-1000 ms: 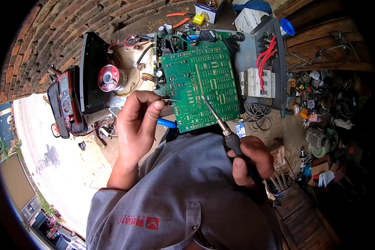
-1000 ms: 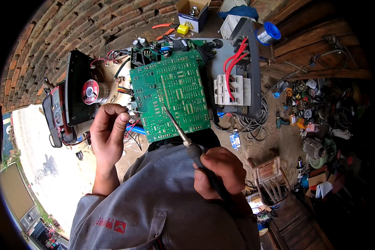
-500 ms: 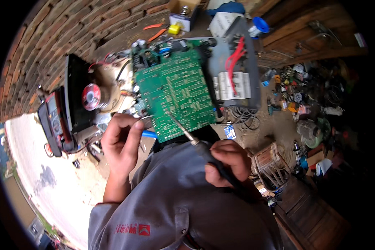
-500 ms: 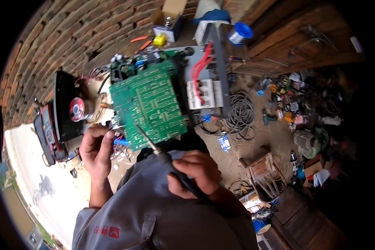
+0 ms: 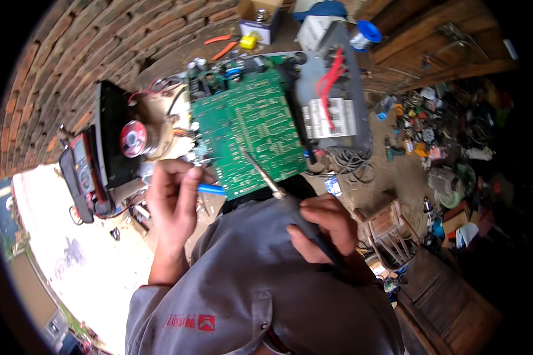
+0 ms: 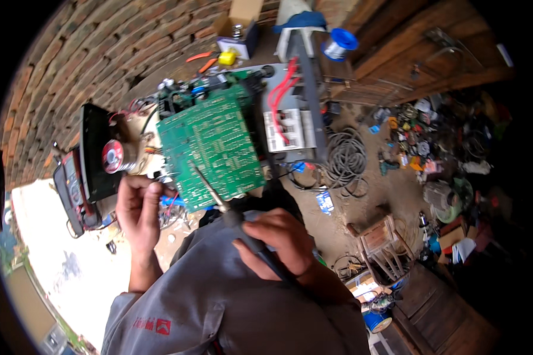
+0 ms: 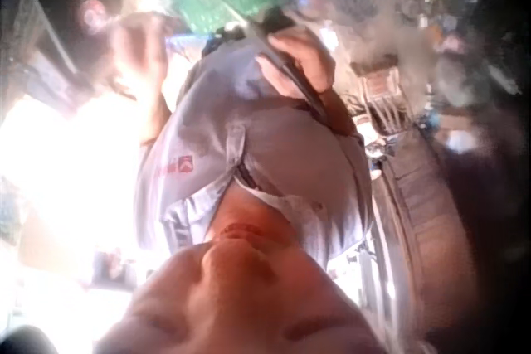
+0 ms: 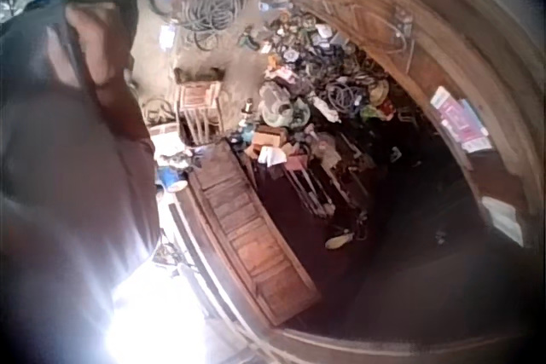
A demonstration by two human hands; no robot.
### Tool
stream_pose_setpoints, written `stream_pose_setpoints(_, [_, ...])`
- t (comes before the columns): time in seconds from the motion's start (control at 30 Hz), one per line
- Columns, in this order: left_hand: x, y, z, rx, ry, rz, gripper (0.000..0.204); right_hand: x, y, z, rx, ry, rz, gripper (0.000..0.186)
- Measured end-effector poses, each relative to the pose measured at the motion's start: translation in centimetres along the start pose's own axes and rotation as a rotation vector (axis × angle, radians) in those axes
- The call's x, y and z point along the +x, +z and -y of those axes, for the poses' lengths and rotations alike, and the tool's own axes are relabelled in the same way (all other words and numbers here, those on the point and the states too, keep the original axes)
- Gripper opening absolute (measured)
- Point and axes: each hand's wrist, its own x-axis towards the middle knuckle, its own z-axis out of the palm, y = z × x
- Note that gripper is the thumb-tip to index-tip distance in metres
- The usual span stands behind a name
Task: The person uses a multimeter to test a green circuit board, then sets it down and uses a soldering iron to apply solder to multiple points on the board. The person works at a cluttered workbench in a workshop.
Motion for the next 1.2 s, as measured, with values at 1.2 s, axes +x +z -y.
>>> stream_pose_setpoints(1.2, [-0.2,2.2,1.9,0.299,0.277,-0.169,0.012,0.8,0.8,-0.9,-0.120,-0.126,0.014,0.031])
